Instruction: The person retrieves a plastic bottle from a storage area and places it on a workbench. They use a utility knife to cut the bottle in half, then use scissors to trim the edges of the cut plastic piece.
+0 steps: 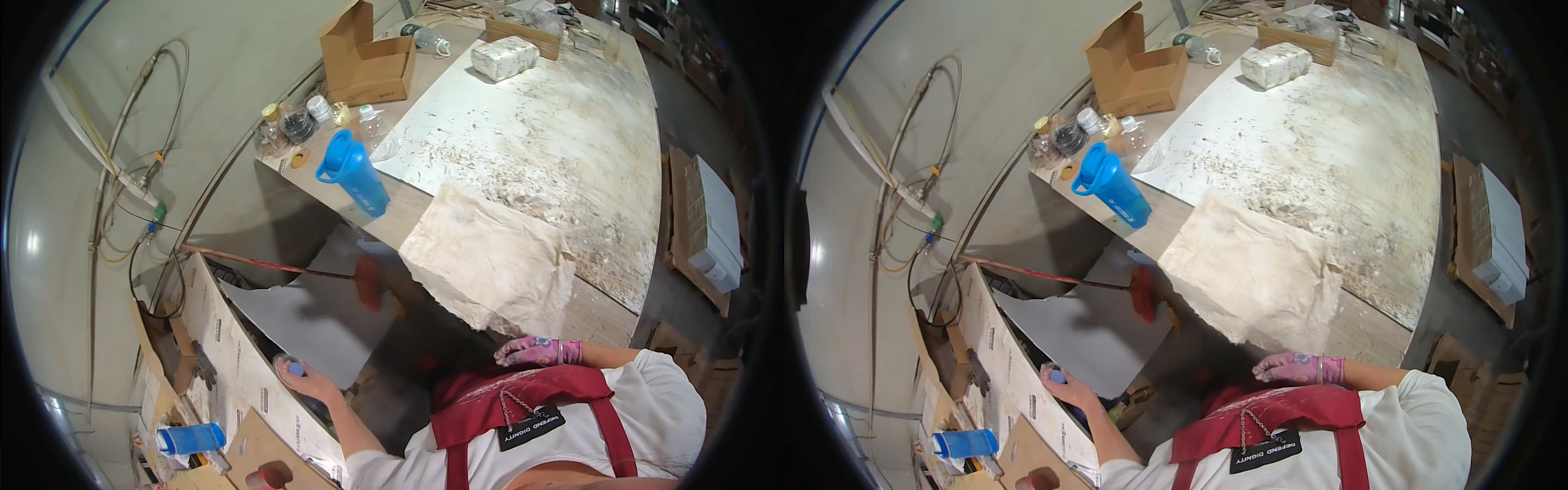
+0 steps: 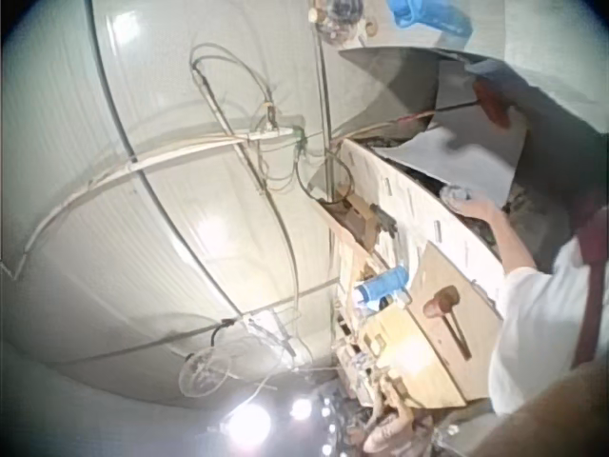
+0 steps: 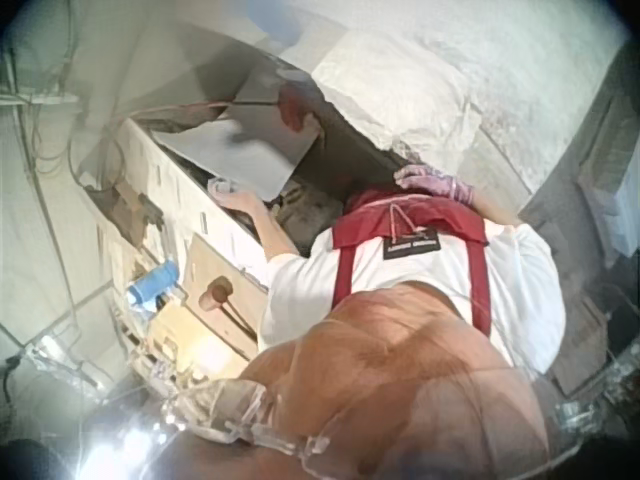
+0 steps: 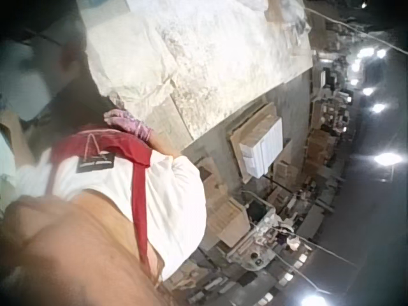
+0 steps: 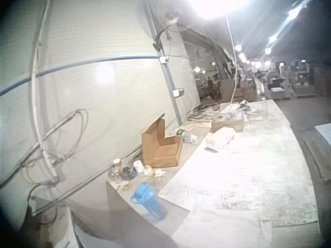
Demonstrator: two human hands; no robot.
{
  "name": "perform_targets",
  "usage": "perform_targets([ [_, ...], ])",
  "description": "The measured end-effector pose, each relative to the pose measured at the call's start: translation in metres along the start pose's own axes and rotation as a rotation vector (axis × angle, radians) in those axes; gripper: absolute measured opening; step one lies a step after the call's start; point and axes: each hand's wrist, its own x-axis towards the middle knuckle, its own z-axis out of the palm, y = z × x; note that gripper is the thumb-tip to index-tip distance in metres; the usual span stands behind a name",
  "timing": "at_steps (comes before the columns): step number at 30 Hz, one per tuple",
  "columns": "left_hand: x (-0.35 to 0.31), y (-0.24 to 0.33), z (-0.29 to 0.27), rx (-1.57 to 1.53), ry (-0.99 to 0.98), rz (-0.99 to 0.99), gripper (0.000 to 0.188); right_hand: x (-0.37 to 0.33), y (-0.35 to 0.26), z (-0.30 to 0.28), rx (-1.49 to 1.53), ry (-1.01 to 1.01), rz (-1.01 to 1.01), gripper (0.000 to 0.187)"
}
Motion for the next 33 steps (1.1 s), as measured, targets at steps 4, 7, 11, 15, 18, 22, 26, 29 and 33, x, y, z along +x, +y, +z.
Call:
perform_targets([
  [4, 0.017, 0.13, -0.073, -0.302, -0.147, -0.123, 0.027, 0.002, -0.065, 0.007, 0.469, 0.29, 0.577, 0.037],
  [7, 0.025, 0.18, -0.077, -0.908, -0.268, -0.379, 0.03, -0.007, -0.082, 0.014, 0.546, 0.387, 0.548, 0.028],
  [11, 0.02, 0.202, -0.049, -1.268, -0.36, -0.611, 0.034, -0.013, -0.09, 0.025, 0.529, 0.575, 0.446, 0.024],
  [15, 0.001, 0.206, -0.027, -1.449, -0.487, -0.8, 0.034, -0.02, -0.093, 0.033, 0.681, 0.746, 0.269, 0.023],
  [18, -0.028, 0.215, -0.017, -1.488, -0.603, -0.973, 0.036, -0.029, -0.119, 0.023, 0.594, 0.872, 0.359, 0.024],
  [22, -0.1, 0.264, -0.024, -1.27, -0.761, -0.916, 0.029, -0.065, -0.145, 0.007, 0.417, 1.014, 0.383, 0.043],
  [26, -0.167, 0.316, -0.037, -1.244, -0.852, -0.423, 0.026, -0.138, -0.138, 0.009, 0.236, 1.093, 0.146, 0.039],
  [29, -0.213, 0.376, -0.028, -1.222, -0.894, -0.542, 0.028, -0.232, -0.171, -0.004, -0.076, 0.929, 0.422, 0.031],
  [33, -0.254, 0.413, 0.008, -1.397, -1.215, -1.0, 0.046, -0.334, -0.188, 0.004, 0.014, 1.07, 0.392, 0.025],
])
